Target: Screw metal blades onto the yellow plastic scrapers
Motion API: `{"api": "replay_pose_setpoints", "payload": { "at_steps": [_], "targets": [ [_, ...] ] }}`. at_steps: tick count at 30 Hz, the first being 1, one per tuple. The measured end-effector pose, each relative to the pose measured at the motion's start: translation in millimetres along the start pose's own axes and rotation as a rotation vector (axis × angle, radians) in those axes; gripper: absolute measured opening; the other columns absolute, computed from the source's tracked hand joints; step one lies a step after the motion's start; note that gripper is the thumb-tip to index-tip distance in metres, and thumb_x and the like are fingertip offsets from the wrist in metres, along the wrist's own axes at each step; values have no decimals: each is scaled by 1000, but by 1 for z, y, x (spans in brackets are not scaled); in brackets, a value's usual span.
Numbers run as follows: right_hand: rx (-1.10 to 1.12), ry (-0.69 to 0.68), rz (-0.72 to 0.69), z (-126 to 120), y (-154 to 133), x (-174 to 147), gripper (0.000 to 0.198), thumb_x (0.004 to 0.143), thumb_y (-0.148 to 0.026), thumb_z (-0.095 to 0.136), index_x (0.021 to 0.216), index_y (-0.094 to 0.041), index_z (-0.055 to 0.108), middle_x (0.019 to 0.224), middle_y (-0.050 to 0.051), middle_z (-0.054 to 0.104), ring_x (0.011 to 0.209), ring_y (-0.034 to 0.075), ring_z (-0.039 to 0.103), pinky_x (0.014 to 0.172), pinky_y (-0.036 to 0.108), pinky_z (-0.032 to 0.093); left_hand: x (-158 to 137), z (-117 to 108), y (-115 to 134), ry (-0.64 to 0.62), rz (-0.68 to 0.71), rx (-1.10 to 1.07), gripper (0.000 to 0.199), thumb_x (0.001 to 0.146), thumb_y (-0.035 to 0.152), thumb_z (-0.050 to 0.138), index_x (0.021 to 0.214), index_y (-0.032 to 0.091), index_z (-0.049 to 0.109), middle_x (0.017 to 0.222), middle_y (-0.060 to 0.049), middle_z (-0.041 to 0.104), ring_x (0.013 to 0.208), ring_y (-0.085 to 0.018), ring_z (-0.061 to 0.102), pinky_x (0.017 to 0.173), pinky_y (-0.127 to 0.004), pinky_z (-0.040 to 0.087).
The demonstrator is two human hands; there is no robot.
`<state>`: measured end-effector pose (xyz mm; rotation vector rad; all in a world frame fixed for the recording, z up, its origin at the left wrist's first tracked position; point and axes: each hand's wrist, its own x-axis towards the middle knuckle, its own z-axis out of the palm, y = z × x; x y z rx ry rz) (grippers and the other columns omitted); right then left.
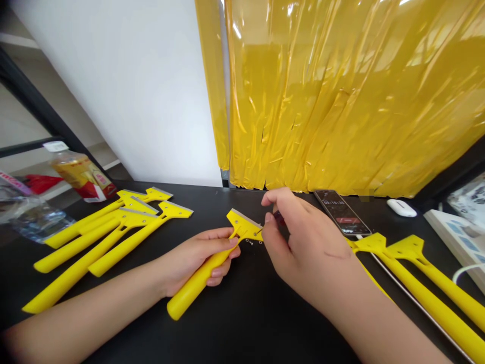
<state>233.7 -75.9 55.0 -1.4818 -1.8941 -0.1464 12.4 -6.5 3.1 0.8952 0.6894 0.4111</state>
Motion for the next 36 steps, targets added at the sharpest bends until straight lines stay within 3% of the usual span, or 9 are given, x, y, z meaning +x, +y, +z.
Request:
{"api": "replay_pose_setpoints", "payload": {
  "at_steps": [5,9,14,18,20,25,32,36],
  "targets": [
    [-10,-15,8,2,0,1,19,99,-20,53,117,-25,55,99,0,68,86,16,67,75,29,50,0,0,1,-5,4,-1,21,95,33,70,97,20,54,91,1,57,50,-5,45,46,-22,33],
    [-52,-76,36,0,1,1,11,104,-31,50,110,-27,58,88,-1,67,71,15,64,65,30,47,0,0,1,0,17,-10,21,95,32,71,97,20,54,91,0,57,50,-5,45,45,-22,33],
    [-44,-99,-102,-3,5,0,21,103,-29,48,123,-24,55,115,7,69,100,23,69,87,36,51,0,-1,0,0,23,-4,22,94,33,71,97,20,54,90,0,57,51,-5,46,45,-21,32],
    [-84,-66,33,-4,8,1,27,104,-35,49,128,-25,52,93,4,71,76,22,68,69,35,49,1,-1,-1,-11,18,14,22,94,34,71,95,20,54,91,1,57,50,-5,45,45,-22,33],
    [-28,-89,55,-5,6,2,26,102,-29,48,128,-25,50,90,2,70,75,21,68,70,33,49,1,-1,-1,-6,24,12,21,95,33,71,95,20,54,91,0,57,50,-5,45,45,-22,32],
    [-11,-85,205,-6,0,5,13,102,-34,50,112,-26,53,78,-1,69,59,16,62,54,28,41,1,-1,-1,-4,38,7,20,95,32,70,96,19,54,92,0,57,51,-5,46,46,-22,32],
    [0,-102,208,-3,4,3,13,100,-39,56,107,-28,59,86,1,74,70,19,69,58,29,45,0,2,0,15,35,7,21,94,32,71,95,20,54,91,0,57,51,-5,45,46,-23,32],
    [46,-86,146,-2,6,3,18,98,-32,59,115,-29,59,93,1,72,78,18,69,65,29,48,1,2,0,37,26,0,22,94,32,72,97,20,53,91,0,57,51,-6,44,46,-22,31]
  ]
}}
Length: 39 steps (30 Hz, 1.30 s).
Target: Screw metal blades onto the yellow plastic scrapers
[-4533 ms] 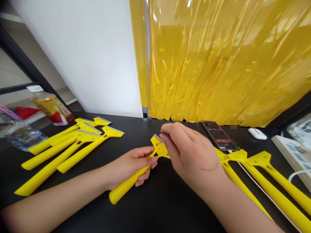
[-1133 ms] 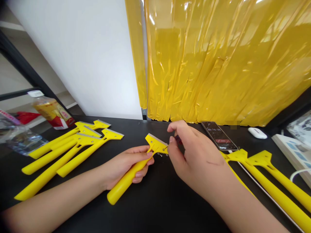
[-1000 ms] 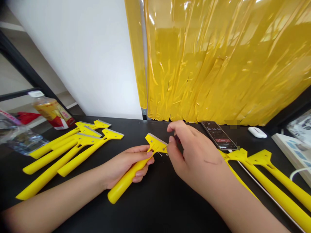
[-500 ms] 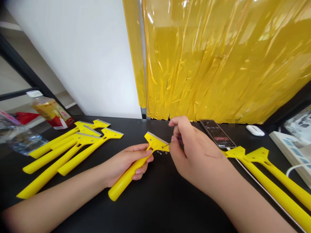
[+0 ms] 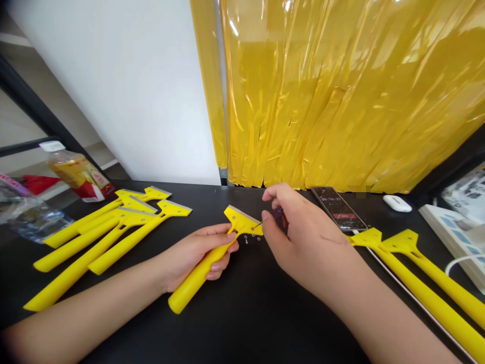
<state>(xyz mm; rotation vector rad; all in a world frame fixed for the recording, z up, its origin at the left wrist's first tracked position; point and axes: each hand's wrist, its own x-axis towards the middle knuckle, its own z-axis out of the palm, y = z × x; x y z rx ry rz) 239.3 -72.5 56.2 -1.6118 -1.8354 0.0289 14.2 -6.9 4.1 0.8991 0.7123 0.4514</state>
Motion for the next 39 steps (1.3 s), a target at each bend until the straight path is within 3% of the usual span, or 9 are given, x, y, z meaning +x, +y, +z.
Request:
{"api": "replay_pose_setpoints", "payload": {
  "at_steps": [5,9,13,15,19,23,29,35,39],
  "targets": [
    [93,80,22,-1,-1,3,15,102,-39,55,98,-26,62,94,2,69,84,19,65,73,31,48,-1,-2,1,-18,14,20,21,95,34,70,98,21,54,90,1,55,52,-5,43,47,-22,32],
    [138,88,162,1,1,0,17,105,-38,45,106,-29,60,97,1,69,83,19,64,71,32,47,-9,-4,5,20,106,237,23,99,41,61,93,20,55,87,2,53,53,-7,46,48,-25,36],
    [133,-193,288,7,-1,-2,31,104,-52,46,92,-28,61,79,-1,64,72,19,61,65,31,46,-20,-4,10,123,407,907,28,106,38,48,119,23,68,93,-3,60,75,-16,61,72,-32,50],
    [168,-360,327,11,-4,0,42,101,-59,46,79,-25,58,72,-1,60,68,18,58,58,29,43,-23,-5,9,160,546,1263,40,107,32,46,142,25,62,107,-8,65,98,-23,64,91,-39,50],
    [223,-562,374,20,-8,4,41,98,-54,53,73,-22,58,64,-3,50,57,14,46,49,26,32,-21,-9,3,168,577,1644,50,108,27,38,154,13,53,117,-16,68,113,-32,60,102,-49,46],
    [375,-670,459,33,0,3,31,95,-48,59,79,-22,62,62,-6,43,54,11,40,48,23,29,-17,-13,-1,190,567,1737,51,108,25,37,153,9,53,116,-18,68,110,-34,60,99,-52,48],
    [599,-651,540,38,8,3,27,93,-49,60,84,-23,61,66,-7,42,55,10,38,52,22,34,-17,-14,0,198,561,1764,48,107,25,37,149,11,57,114,-17,68,108,-33,61,97,-51,49],
    [94,-412,317,5,40,14,31,91,-45,58,71,-22,61,65,-2,56,59,14,48,54,26,32,-17,-13,2,231,548,1760,49,107,26,38,151,11,56,117,-17,69,110,-33,61,98,-50,49],
    [-109,-417,288,-8,73,15,31,88,-46,60,67,-23,62,56,-2,57,53,15,51,52,27,33,-21,-12,3,242,530,1736,50,107,29,38,151,13,56,120,-16,70,113,-34,63,99,-49,50]
  ]
}}
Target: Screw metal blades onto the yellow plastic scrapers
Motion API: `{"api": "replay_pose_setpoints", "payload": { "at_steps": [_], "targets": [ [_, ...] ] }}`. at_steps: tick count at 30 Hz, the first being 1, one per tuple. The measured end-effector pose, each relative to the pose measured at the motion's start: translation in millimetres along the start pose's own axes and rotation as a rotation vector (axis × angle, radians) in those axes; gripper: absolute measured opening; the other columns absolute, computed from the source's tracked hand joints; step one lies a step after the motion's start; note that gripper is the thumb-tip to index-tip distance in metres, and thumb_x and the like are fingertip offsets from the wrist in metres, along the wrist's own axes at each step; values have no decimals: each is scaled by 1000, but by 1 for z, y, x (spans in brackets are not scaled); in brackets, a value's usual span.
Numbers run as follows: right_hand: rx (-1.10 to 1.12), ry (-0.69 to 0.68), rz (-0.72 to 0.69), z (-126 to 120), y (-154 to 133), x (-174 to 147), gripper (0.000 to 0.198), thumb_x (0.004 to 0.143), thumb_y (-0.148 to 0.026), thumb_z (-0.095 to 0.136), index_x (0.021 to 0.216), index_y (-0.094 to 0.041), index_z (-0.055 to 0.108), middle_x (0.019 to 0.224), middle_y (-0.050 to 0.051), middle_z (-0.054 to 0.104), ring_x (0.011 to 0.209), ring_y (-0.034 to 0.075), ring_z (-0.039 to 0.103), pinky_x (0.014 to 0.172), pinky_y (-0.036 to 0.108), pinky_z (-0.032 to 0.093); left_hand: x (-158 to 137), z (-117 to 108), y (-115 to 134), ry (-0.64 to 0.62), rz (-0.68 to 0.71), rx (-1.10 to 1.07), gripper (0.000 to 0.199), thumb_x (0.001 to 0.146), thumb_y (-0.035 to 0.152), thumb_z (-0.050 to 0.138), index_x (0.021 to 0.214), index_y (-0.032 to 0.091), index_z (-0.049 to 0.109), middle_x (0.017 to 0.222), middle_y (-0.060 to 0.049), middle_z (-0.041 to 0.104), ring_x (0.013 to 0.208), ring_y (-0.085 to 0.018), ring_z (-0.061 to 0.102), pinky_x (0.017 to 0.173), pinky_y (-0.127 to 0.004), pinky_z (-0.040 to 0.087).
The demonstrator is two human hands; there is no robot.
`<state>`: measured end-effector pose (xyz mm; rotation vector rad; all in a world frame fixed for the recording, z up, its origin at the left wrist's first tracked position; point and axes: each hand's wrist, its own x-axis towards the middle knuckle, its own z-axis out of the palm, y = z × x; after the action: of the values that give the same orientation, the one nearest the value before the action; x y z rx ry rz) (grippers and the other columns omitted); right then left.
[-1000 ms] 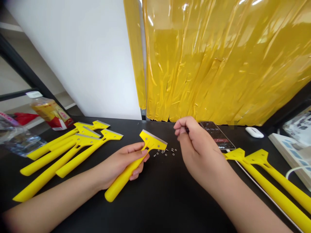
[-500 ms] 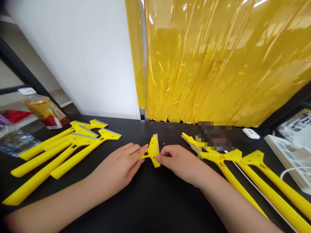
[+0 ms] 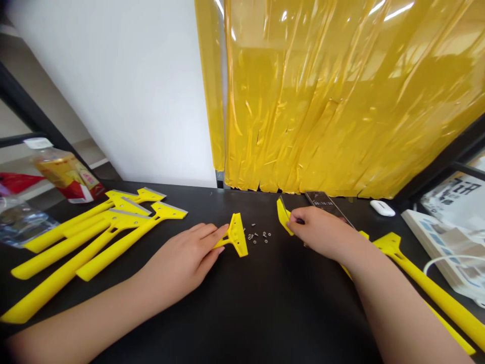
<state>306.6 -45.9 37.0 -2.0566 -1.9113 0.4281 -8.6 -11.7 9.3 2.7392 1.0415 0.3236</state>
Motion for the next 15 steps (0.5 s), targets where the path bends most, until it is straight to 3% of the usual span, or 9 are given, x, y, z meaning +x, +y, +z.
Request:
{"api": "replay_pose_setpoints", "payload": {
  "at_steps": [4,7,11,15],
  "targets": [
    [-61,39,49,0,13,4,28,84,-45,65,66,-24,64,58,0,61,56,18,56,55,28,35,-6,-3,4,35,-76,-138,49,105,36,44,151,22,57,121,-13,71,109,-33,68,97,-45,51],
    [-129,147,132,-6,7,4,26,86,-46,63,74,-23,67,66,3,65,65,22,62,59,30,36,-9,-4,9,124,-144,-464,44,101,40,56,143,28,63,111,-9,74,99,-30,71,91,-40,53],
    [-137,201,147,-11,-29,-13,37,96,-59,51,90,-27,70,72,3,69,67,23,65,59,31,39,-5,-8,16,160,-290,-1109,23,98,40,63,105,20,73,92,-7,73,74,-20,71,73,-33,57],
    [37,90,-59,16,-82,-54,40,98,-63,53,86,-29,69,75,2,71,68,21,67,57,30,41,-1,-15,22,266,-420,-1623,10,92,25,71,99,18,69,108,-7,73,98,-25,76,96,-42,61]
  ]
}}
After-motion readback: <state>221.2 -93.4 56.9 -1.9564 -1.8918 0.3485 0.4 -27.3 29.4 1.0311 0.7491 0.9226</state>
